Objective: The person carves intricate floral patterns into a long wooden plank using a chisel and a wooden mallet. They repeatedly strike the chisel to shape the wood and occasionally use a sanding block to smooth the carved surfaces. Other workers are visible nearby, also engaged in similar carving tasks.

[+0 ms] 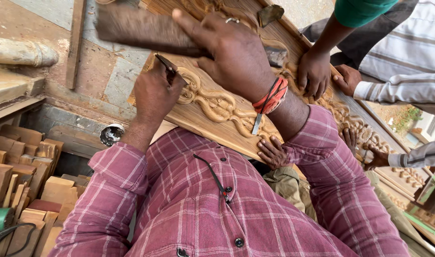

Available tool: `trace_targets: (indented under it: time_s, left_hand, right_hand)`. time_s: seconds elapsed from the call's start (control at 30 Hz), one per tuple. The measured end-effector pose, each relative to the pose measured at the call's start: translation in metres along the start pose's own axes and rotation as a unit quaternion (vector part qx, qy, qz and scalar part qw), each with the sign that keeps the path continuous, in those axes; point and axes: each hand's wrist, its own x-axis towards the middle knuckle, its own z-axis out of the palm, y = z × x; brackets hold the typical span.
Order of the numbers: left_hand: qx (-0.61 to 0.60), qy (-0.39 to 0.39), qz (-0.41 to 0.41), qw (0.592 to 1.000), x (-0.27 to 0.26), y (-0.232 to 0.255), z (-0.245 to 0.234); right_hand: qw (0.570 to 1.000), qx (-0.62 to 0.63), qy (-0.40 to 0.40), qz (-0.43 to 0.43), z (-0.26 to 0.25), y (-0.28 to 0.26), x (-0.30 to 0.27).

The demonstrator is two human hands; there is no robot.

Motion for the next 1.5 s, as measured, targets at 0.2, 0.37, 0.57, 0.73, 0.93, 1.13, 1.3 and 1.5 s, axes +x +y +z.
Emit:
trace_targets:
  time_s: [0.2, 0.37, 0.57, 0.73, 0.93, 1.13, 1.3, 1.5]
  left_hand:
    - [0.027, 0.031, 0.005, 0.999, -0.006, 0.003, 0.006]
    - [0.065, 0.061, 0.012, 0.996, -0.017, -0.001, 0.016]
    - [0.052, 0.092, 0.006, 0.994, -0.030, -0.011, 0.033]
    - [0.022, 0.129, -0.005, 0.991, -0.040, -0.012, 0.044]
    - [-0.014, 0.154, -0.045, 0.987, -0.046, -0.006, 0.046]
    - [-0.060, 0.153, -0.132, 0.977, -0.053, -0.002, 0.047]
    - [-0.084, 0.152, -0.097, 0.980, -0.057, 0.000, 0.043]
    - [-0.367, 0.124, -0.159, 0.908, -0.032, -0.007, 0.001]
  right_hand:
    - [0.997, -0.066, -0.006, -0.029, 0.002, 0.000, -0.002]
    - [0.994, -0.092, 0.004, -0.058, -0.003, -0.006, -0.004]
    - [0.993, -0.091, 0.002, -0.081, -0.006, -0.008, -0.010]
    - [0.992, -0.094, -0.014, -0.085, -0.007, -0.010, -0.011]
    - [0.985, -0.127, -0.014, -0.118, -0.016, -0.013, -0.011]
    - [0.982, -0.135, -0.006, -0.133, -0.026, -0.022, -0.016]
    - [0.987, -0.129, -0.020, -0.097, -0.029, -0.026, -0.023]
    - [0.956, 0.241, 0.111, 0.128, -0.022, -0.015, -0.074]
